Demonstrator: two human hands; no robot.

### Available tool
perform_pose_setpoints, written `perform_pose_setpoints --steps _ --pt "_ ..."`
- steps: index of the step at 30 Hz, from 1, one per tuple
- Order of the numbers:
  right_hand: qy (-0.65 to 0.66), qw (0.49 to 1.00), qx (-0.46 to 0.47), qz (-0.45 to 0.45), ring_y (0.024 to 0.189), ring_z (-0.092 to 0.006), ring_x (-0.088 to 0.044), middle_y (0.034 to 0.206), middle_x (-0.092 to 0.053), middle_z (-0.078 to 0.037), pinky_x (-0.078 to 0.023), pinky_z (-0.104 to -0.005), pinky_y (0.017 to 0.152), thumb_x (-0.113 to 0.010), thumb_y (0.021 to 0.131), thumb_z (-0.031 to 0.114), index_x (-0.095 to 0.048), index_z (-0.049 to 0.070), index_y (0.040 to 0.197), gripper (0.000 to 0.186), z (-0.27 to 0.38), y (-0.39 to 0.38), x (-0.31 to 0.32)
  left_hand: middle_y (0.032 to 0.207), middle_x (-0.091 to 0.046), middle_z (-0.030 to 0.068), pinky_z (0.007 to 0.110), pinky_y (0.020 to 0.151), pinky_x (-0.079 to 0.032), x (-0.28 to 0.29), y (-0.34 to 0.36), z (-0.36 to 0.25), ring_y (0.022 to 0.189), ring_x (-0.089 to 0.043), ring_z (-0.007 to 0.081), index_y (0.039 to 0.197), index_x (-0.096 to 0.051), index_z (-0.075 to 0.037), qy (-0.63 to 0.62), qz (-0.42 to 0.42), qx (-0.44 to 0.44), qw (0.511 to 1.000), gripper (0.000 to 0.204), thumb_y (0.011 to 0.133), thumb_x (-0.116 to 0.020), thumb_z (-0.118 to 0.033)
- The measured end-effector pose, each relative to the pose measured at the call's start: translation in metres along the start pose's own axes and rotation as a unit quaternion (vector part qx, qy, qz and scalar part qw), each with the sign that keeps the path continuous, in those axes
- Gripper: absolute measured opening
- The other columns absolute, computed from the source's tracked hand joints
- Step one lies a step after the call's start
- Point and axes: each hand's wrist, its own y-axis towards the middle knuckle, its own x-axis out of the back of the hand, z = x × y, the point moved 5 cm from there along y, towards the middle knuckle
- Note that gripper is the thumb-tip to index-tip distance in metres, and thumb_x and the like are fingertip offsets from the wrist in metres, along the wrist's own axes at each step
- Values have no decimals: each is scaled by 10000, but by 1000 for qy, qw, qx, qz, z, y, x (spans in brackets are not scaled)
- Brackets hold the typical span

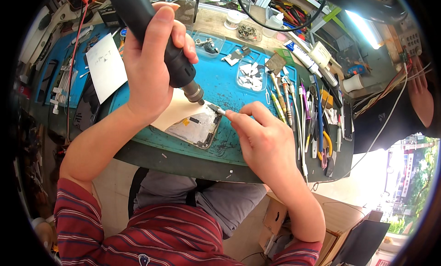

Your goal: The person uses a heat gun and a small metal tool to work on the back of a disassembled smartphone. They heat specific areas and use the tool to pry or adjust components on the phone's back panel.

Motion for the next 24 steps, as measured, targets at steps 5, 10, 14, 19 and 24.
perform_pose_setpoints --steps 5,10,14,19,24 --pt "-17 1000 8 0 710 -257 -673 913 -648 -53 -525 -363 596 -734 882 22 -761 94 1067 199 0 0 -1 802 -554 30 310 606 -525 1 0 0 682 -609 142 1199 -564 -53 0 0 0 1000 277 1049 -616 -280" --pt "-23 1000 1 -3 711 -254 -678 916 -653 -47 -530 -360 603 -731 878 15 -765 102 1065 208 1 -1 -2 805 -555 31 311 610 -529 3 -1 1 687 -610 142 1196 -565 -57 -17 -25 19 999 275 1045 -625 -280" --pt "-19 1000 2 -3 713 -253 -681 912 -658 -47 -531 -357 607 -729 879 15 -766 102 1065 208 1 1 -1 811 -556 32 311 610 -530 4 -1 2 688 -610 142 1197 -565 -60 -24 -23 20 999 278 1044 -627 -284" --pt "19 1000 -6 -3 722 -258 -682 915 -658 -51 -531 -362 613 -724 882 15 -763 101 1067 208 -2 1 -4 814 -559 33 312 609 -530 4 -1 3 686 -612 143 1198 -567 -62 -21 -23 20 999 280 1042 -629 -287" --pt "-1 1000 5 8 690 -209 -650 895 -662 -77 -502 -324 594 -716 889 -35 -759 70 1125 262 -2 3 -6 736 -559 34 292 560 -510 6 3 12 605 -600 149 1168 -567 -34 -68 -41 8 997 211 1055 -622 -203"
